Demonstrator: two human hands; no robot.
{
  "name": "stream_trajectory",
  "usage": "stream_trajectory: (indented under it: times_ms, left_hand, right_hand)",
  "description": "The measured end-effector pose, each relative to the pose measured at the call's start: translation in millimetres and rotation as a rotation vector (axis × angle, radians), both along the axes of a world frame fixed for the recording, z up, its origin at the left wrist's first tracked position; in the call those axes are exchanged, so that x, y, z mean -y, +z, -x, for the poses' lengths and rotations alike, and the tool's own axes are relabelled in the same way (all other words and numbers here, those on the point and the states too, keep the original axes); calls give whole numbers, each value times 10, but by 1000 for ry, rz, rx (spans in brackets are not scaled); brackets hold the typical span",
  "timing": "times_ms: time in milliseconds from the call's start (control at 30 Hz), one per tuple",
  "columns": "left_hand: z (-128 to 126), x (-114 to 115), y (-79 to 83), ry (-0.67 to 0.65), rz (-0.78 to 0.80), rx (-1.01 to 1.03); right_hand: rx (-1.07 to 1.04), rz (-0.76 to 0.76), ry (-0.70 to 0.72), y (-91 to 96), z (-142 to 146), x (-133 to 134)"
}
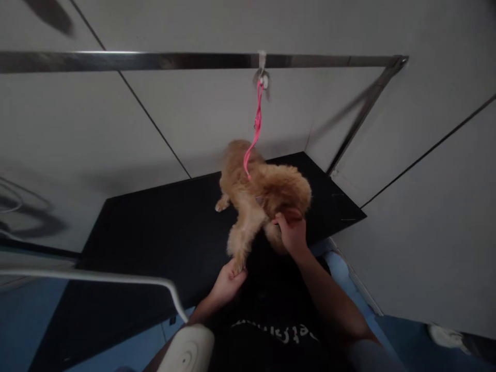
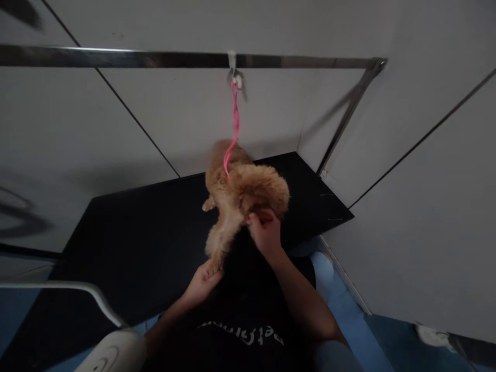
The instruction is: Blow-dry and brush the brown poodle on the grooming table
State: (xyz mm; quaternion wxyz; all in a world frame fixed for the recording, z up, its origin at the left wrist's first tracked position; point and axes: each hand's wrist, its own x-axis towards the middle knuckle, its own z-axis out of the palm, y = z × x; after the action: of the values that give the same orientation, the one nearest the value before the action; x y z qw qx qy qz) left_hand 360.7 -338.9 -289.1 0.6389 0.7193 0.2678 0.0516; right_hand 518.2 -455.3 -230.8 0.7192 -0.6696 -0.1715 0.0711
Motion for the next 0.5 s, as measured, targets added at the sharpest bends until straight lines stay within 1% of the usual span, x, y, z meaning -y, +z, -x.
stream_trajectory:
  times_ms: [33,100,133,167,233,267,300,367,400,433,500]
  left_hand:
    - [2,14,-8,-3,4,8]
    - [6,59,-31,9,24,42]
    - [8,89,-46,42,22,54]
    - [10,123,-64,89,8,52]
    - [9,192,-103,192,-29,5]
    - [7,225,-121,222,-35,-21]
    - [4,254,-137,239,-29,-37]
    - [-2,298,-158,267,-6,-38]
    - [-3,310,-161,287,-5,-25]
    - [-2,316,-159,311,-11,-6]
    - [6,309,-137,340,-10,44]
  right_hand:
    - [8,11,49,30,14,-13]
    - [2,80,259,74,27,-40]
    - [0,123,319,90,21,-52]
    - [6,152,302,103,8,-63]
    - [38,152,129,126,-25,-79]
    - [53,149,94,137,-36,-86]
    - [56,162,147,148,-41,-93]
    - [38,216,334,166,-33,-102]
    - [39,240,363,171,-23,-102]
    - [55,242,312,171,-11,-96]
    - [93,194,122,142,20,-67]
